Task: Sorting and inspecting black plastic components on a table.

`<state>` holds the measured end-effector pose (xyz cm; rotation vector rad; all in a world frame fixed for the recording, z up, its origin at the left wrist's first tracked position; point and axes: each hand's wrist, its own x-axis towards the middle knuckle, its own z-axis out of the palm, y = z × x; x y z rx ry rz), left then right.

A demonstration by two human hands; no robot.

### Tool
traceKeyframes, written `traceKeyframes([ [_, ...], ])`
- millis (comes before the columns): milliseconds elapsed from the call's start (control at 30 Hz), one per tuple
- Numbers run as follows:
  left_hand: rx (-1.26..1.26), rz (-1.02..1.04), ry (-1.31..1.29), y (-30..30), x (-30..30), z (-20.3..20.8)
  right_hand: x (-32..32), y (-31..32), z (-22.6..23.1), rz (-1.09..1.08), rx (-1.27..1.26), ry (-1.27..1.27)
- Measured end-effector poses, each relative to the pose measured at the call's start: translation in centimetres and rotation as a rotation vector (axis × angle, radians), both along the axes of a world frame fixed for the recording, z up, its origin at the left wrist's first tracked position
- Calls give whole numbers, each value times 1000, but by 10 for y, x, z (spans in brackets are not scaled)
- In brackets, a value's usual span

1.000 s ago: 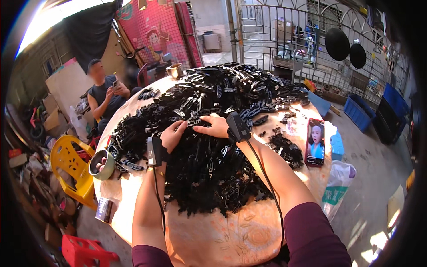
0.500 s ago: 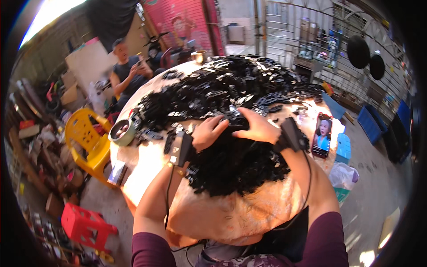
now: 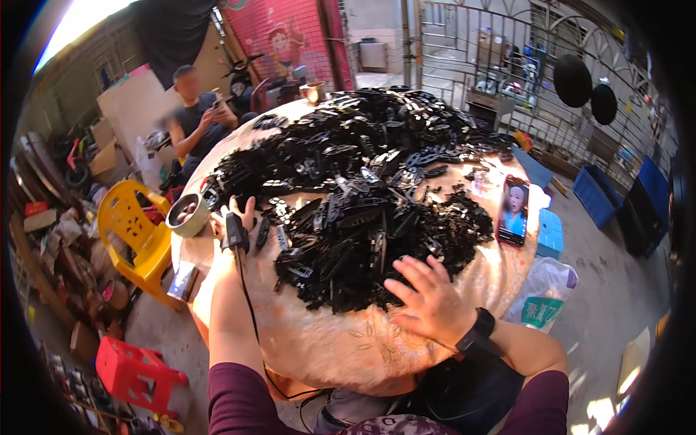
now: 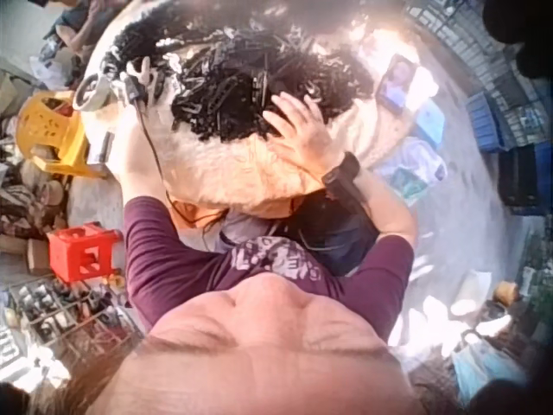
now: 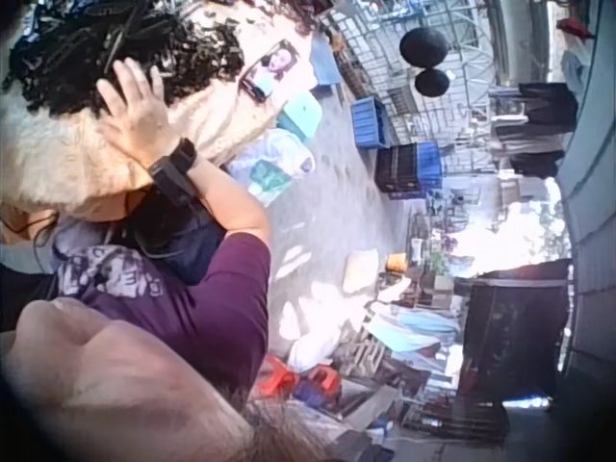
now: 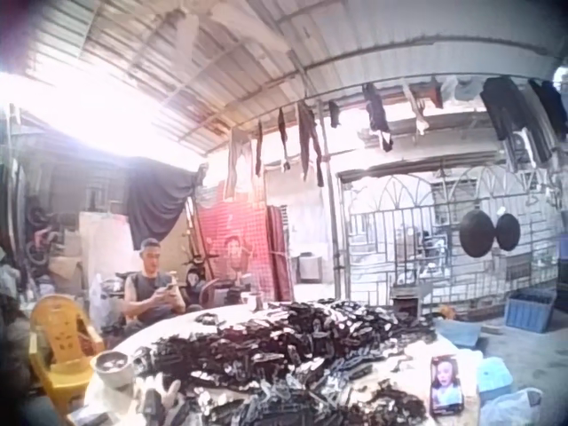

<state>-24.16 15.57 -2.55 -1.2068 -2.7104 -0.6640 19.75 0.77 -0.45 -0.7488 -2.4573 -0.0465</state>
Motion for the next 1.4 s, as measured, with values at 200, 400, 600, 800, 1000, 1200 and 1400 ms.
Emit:
traceKeyframes([
  [200, 187, -375, 37, 19, 16, -12, 0, 10, -14, 42, -101, 81],
  [400, 325, -745, -489, 13, 94, 4, -3, 15, -17, -12, -5, 44],
  [600, 369, -776, -301, -15, 144, 28, -4, 15, -7, -30, 101, 32],
  [800, 583, -1012, 69, -71, 198, 48, 10, 10, -3, -84, 108, -24],
  [1000, 493, -931, 81, -132, 188, 78, 16, 1, -9, -48, 111, 87],
  [1200, -187, -860, -65, -207, 130, 69, 18, 1, -11, -41, 24, 110],
  [1400, -69, -903, 167, -232, 162, 25, 11, 6, -16, -3, 75, 152],
])
